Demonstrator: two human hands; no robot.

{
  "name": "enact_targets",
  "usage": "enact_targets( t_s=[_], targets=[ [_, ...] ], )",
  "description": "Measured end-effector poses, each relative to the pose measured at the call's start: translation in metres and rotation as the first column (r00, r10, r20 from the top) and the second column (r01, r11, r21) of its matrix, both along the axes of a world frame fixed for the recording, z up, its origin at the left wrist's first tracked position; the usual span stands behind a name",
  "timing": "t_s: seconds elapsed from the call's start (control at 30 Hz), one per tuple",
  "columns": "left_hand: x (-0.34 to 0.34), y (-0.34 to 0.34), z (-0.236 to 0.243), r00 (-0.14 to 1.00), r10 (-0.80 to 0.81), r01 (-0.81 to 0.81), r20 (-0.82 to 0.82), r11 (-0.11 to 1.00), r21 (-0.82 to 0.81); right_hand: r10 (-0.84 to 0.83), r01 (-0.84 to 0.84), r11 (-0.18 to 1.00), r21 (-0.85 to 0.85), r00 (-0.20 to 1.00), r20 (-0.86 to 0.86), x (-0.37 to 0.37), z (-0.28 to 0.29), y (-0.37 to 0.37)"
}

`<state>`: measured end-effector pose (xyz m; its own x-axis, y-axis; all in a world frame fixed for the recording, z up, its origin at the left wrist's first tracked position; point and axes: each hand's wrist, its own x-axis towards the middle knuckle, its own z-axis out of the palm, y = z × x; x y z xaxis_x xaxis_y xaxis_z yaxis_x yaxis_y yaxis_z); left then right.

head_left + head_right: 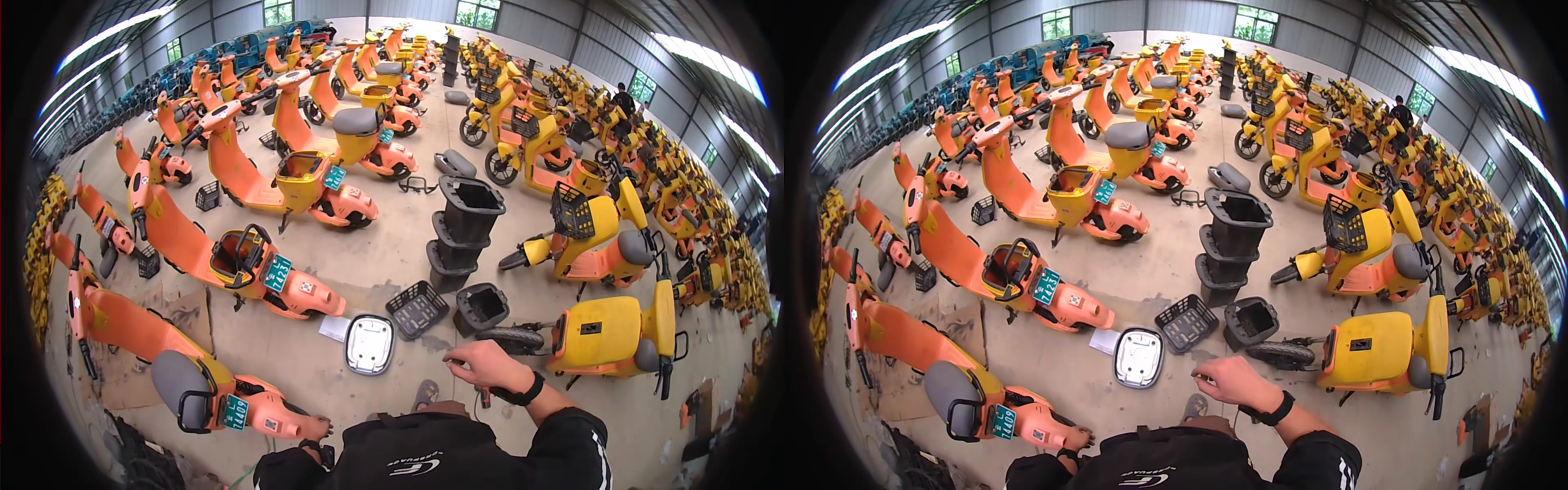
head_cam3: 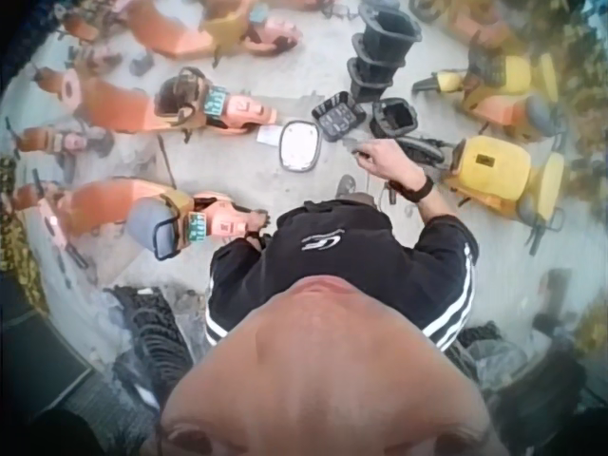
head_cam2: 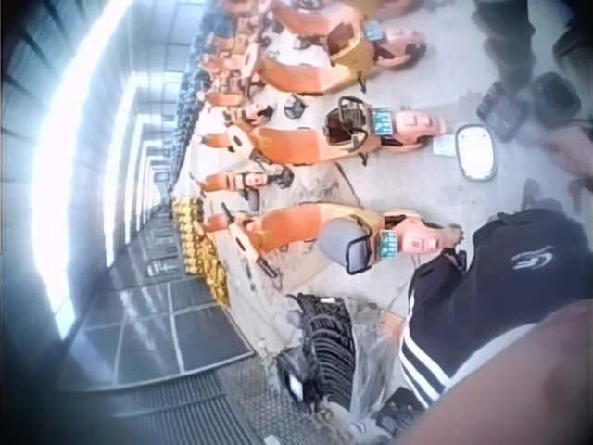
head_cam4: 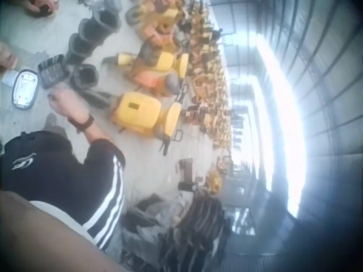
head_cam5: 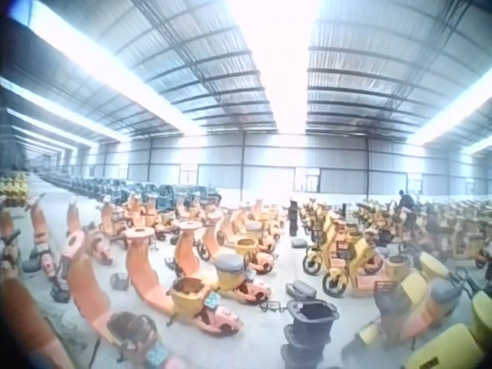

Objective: The person uses a power drill to remove and install components on the front of a yellow scooter, including a plastic panel and a basket, while surrounded by many other scooters.

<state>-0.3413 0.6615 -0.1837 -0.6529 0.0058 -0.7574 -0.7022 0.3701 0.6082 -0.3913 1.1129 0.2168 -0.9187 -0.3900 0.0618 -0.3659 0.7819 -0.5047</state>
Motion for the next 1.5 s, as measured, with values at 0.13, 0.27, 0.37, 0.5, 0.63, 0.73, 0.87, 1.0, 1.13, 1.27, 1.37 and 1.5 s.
enact_targets(
  t_s=[0.13,0.27,0.37,0.5,0.63,0.73,0.87,1.0,1.13,1.27,1.37,1.5],
  targets=[
    [0.006,-0.003,0.01,0.999,-0.04,0.041,0.029,0.999,-0.034,-0.036,0.031,0.998,0.058,0.995,0.092,0.019,-0.028,0.002],
    [0.019,-0.009,0.014,0.994,0.051,-0.043,0.101,0.996,-0.08,-0.035,0.014,0.992,0.123,0.985,0.166,0.032,-0.046,0.006],
    [0.03,-0.019,0.009,0.991,0.039,-0.034,0.13,0.999,-0.038,-0.059,0.031,0.989,0.143,0.979,0.193,0.038,-0.051,0.004],
    [0.032,-0.014,0.019,0.994,-0.048,0.056,0.095,0.995,-0.085,-0.101,0.079,0.992,0.097,0.965,0.244,0.047,-0.067,0.012],
    [0.039,-0.013,0.005,0.991,-0.083,0.092,0.101,0.992,-0.085,-0.3,0.332,0.943,-0.018,0.874,0.382,0.078,-0.131,0.046],
    [0.05,-0.01,-0.004,0.977,-0.164,0.18,0.137,0.977,-0.117,-0.514,0.546,0.832,0.097,0.692,0.507,0.13,-0.194,0.084],
    [0.046,-0.003,-0.003,0.946,-0.259,0.283,0.193,0.954,-0.104,-0.739,0.766,0.534,0.359,0.216,0.638,0.247,-0.272,0.118],
    [0.041,0.005,-0.007,0.915,-0.351,0.379,0.199,0.916,-0.129,-0.685,0.748,0.442,0.495,-0.074,0.725,0.338,-0.301,0.116],
    [0.021,0.022,0.005,0.927,-0.362,0.373,0.102,0.918,-0.136,-0.672,0.757,0.456,0.469,-0.052,0.738,0.356,-0.314,0.104],
    [0.0,0.041,0.026,0.855,-0.473,0.514,0.214,0.83,-0.218,-0.648,0.829,0.492,0.265,0.146,0.747,0.326,-0.34,0.121],
    [-0.017,0.07,0.038,0.851,-0.495,0.526,0.177,0.797,-0.298,-0.587,0.919,0.394,-0.005,0.256,0.768,0.261,-0.305,0.132],
    [-0.049,0.157,0.094,0.796,-0.605,0.581,-0.023,0.774,-0.253,-0.717,0.91,0.411,-0.053,0.358,0.598,0.235,-0.3,0.159]
  ],
)
